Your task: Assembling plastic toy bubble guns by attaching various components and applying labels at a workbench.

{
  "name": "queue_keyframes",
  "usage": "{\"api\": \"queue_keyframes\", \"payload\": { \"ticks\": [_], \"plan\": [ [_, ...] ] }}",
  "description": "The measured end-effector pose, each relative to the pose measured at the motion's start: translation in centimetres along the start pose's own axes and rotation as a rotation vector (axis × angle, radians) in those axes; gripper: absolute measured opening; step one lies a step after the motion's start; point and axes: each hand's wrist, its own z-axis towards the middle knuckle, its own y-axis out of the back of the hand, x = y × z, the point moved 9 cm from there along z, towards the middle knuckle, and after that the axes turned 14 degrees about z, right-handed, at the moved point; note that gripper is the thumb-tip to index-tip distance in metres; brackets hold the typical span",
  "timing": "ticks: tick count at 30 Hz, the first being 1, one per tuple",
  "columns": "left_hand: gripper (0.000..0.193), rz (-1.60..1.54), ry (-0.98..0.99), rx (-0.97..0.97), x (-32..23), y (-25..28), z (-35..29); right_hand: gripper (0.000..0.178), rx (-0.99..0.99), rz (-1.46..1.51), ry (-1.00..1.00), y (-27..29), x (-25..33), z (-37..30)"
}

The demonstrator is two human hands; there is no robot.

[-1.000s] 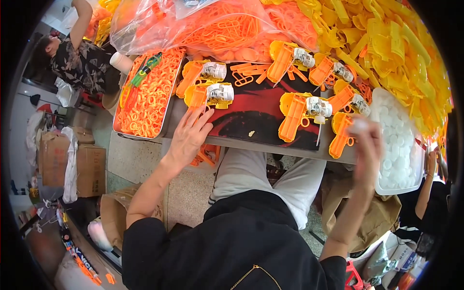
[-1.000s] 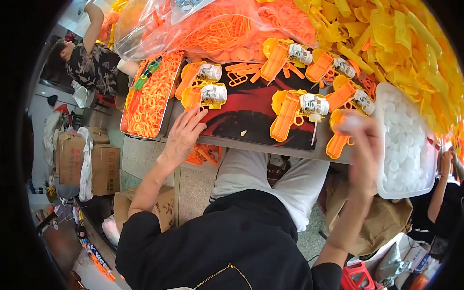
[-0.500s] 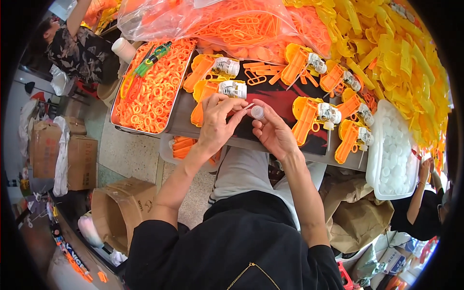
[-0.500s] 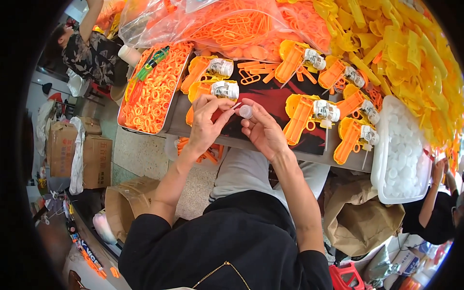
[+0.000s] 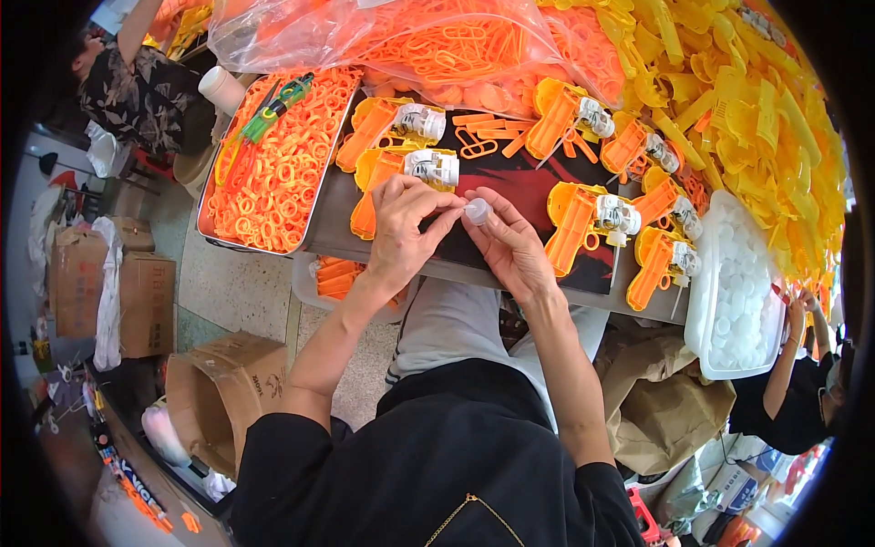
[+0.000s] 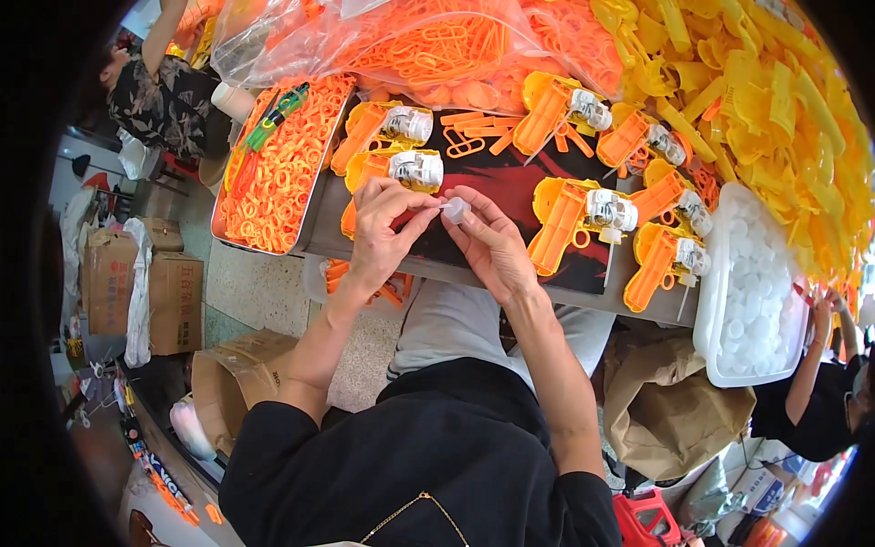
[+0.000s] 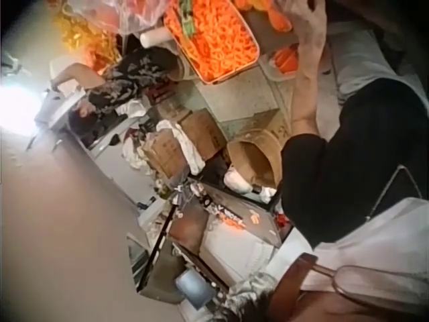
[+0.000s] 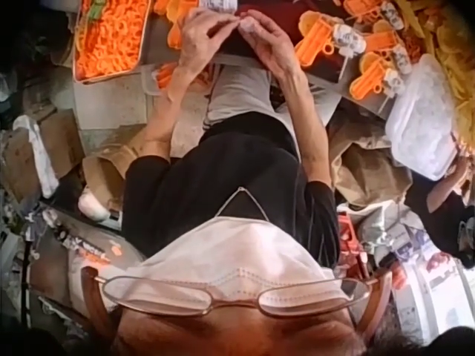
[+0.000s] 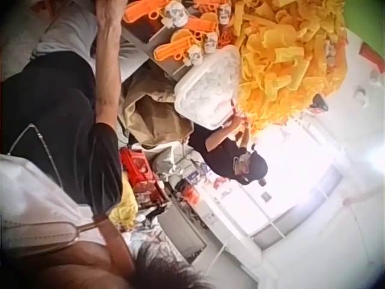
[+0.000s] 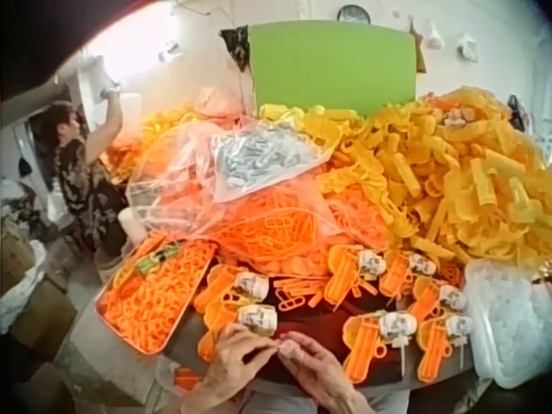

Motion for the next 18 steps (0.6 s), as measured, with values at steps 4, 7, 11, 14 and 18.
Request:
{"api": "queue_keyframes", "payload": {
  "ticks": [4,7,11,14,18],
  "plan": [
    [0.013,0.009,0.005,-0.001,-0.23,0.24,0.12,0.044,-0.003,0.1,-0.023,-0.04,-0.09,-0.19],
    [0.013,0.011,0.004,-0.007,-0.08,0.22,0.12,0.045,-0.003,0.04,-0.056,0.21,0.11,-0.43],
    [0.013,0.007,0.01,-0.013,0.1,0.49,0.18,0.046,0.022,0.084,-0.127,-0.51,-0.17,-0.43],
    [0.014,0.005,-0.006,-0.006,0.08,0.49,0.12,0.045,-0.022,0.022,-0.13,-0.38,-0.05,-0.47],
    [0.014,0.017,-0.034,-0.012,-0.28,0.68,0.3,0.044,-0.052,0.013,-0.145,0.2,-0.26,-0.04]
  ]
}}
